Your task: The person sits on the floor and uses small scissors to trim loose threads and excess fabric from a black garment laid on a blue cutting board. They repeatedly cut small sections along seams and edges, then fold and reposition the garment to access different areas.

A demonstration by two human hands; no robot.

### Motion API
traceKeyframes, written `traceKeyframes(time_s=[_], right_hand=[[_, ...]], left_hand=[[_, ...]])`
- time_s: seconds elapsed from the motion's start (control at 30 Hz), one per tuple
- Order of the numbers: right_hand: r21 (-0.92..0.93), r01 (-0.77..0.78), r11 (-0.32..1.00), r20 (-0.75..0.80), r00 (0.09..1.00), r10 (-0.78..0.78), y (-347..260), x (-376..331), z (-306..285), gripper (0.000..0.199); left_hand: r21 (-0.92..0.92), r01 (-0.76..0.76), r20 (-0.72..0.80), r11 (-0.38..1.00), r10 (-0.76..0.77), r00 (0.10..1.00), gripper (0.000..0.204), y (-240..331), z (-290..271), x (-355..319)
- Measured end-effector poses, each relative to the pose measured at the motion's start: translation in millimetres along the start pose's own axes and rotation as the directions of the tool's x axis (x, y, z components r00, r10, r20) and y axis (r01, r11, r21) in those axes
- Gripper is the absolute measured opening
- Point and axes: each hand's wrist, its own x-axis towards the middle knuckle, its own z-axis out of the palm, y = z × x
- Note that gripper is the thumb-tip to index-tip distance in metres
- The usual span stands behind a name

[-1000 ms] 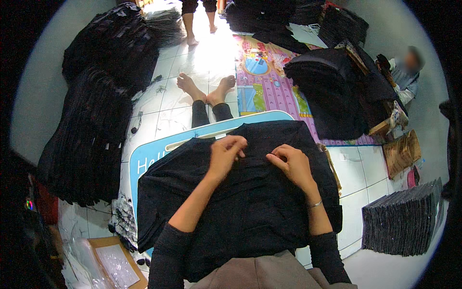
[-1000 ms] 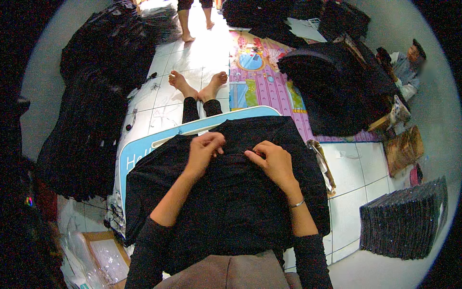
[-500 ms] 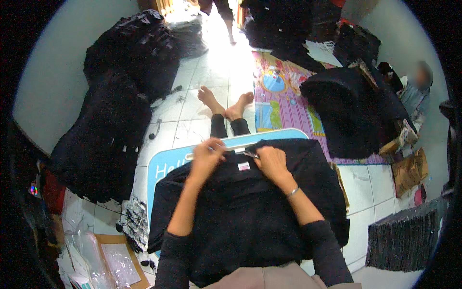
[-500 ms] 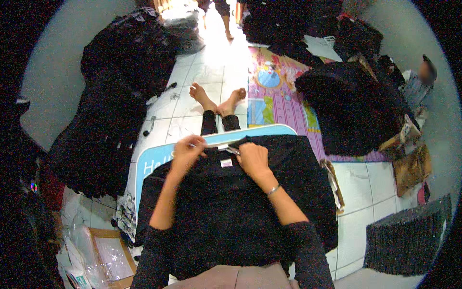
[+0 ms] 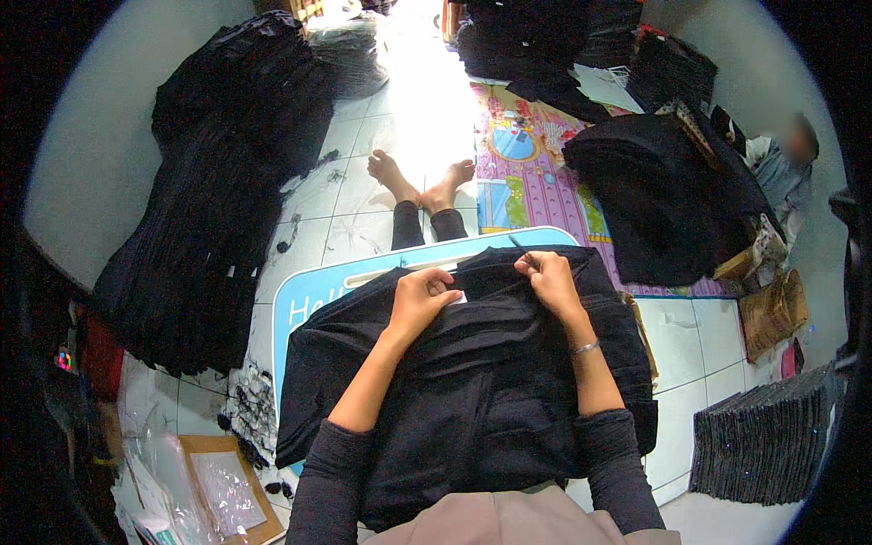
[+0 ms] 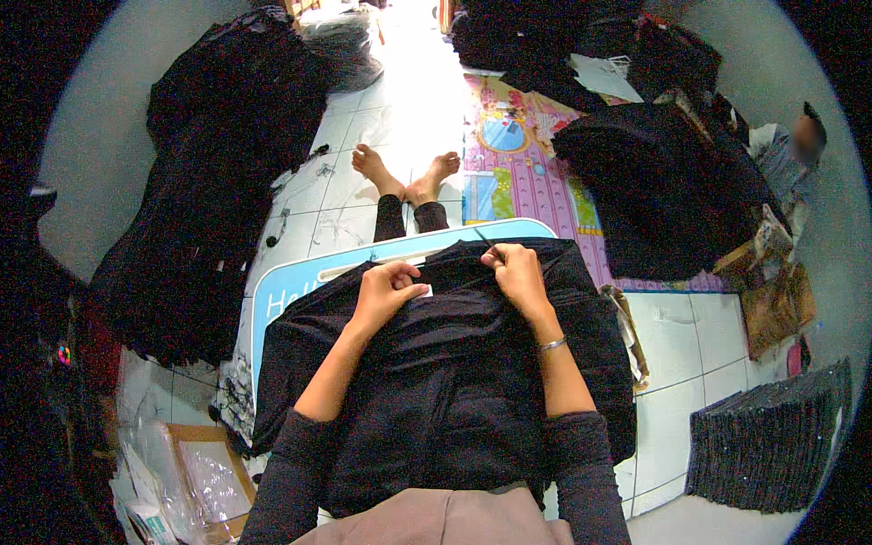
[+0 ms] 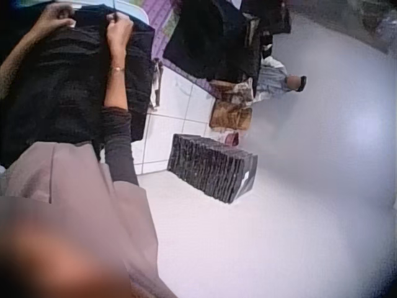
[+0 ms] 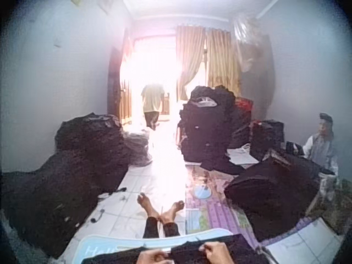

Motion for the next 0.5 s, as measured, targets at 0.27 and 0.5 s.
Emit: traceKeyframes(time_s=[0.27,0.5], right_hand=[[0.547,-0.537,0.642,0.422,0.840,0.342,9.3,7.6,-2.7,0.024],[0.648,-0.419,0.636,0.296,0.908,0.296,13.4,5.4,12.0,0.018]], left_hand=[[0.202,-0.128,-0.042,0.971,0.139,0.989,0.031,3.8,8.4,3.1],[-0.073,-0.136,-0.092,0.988,0.129,0.987,0.035,24.0,57.6,27.2]])
